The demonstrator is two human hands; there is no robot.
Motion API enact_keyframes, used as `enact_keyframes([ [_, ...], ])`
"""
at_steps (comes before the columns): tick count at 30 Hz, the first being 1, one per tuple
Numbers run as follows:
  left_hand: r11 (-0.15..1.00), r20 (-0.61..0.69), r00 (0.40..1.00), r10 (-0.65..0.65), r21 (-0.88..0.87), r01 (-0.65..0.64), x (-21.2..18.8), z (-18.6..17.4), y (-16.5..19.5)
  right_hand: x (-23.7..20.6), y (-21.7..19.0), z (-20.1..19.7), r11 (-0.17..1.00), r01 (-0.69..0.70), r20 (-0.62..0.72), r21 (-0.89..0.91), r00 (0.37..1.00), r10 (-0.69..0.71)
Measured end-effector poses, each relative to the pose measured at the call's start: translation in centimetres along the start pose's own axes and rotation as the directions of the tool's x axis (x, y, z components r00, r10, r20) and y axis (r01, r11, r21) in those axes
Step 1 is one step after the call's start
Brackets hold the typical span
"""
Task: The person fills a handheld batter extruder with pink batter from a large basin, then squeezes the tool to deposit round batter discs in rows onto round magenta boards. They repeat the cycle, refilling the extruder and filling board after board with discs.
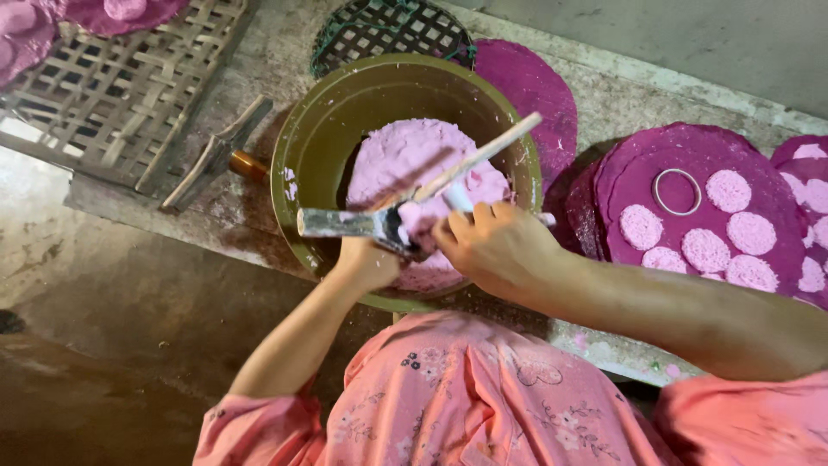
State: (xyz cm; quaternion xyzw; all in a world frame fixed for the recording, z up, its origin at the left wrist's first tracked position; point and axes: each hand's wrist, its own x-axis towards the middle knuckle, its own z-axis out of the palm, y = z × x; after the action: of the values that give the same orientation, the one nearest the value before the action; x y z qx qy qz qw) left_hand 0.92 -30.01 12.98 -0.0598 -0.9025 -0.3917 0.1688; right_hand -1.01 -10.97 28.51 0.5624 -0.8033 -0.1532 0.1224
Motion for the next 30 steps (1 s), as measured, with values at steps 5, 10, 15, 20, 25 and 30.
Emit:
enact_keyframes([
  [5, 0.982, -0.066, 0.991, -0.117, -0.154, 0.106, 0.3, -1.0, -2.1, -4.4, 2.7, 0.5, 0.939, -0.267, 0.065, 0.215, 0.964, 0.259],
  [10, 0.997, -0.325, 0.945, -0.016, -0.077, -0.010, 1.8, -0.3, -1.6, -2.8, 2.0, 4.6, 0.505, -0.261, 0.000, 0.823, 0.889, 0.459],
  [15, 0.932, -0.295, 0.946, 0.134, 0.361, -0.019, 3.5, -1.7, -1.1, -4.0, -2.4, 11.9, 0.259, -0.214, 0.047, 0.942, 0.847, 0.530],
  [20, 0.971, -0.262, 0.957, 0.125, 0.228, -0.064, 4.3, -2.4, -0.1, -6.6, -0.1, 15.8, 0.023, -0.515, 0.437, 0.857, 0.749, 0.498],
  [25, 0.935, -0.206, 0.975, 0.081, 0.355, -0.003, 5.1, 0.1, -0.4, -4.2, -1.1, 15.3, 0.145, -0.278, 0.134, 0.949, 0.778, 0.614],
  [30, 0.898, -0.128, 0.968, -0.215, -0.417, 0.144, 5.0, 0.6, -6.1, -5.7, 0.3, 12.8, 0.245, -0.578, 0.451, 0.779, 0.787, 0.421],
])
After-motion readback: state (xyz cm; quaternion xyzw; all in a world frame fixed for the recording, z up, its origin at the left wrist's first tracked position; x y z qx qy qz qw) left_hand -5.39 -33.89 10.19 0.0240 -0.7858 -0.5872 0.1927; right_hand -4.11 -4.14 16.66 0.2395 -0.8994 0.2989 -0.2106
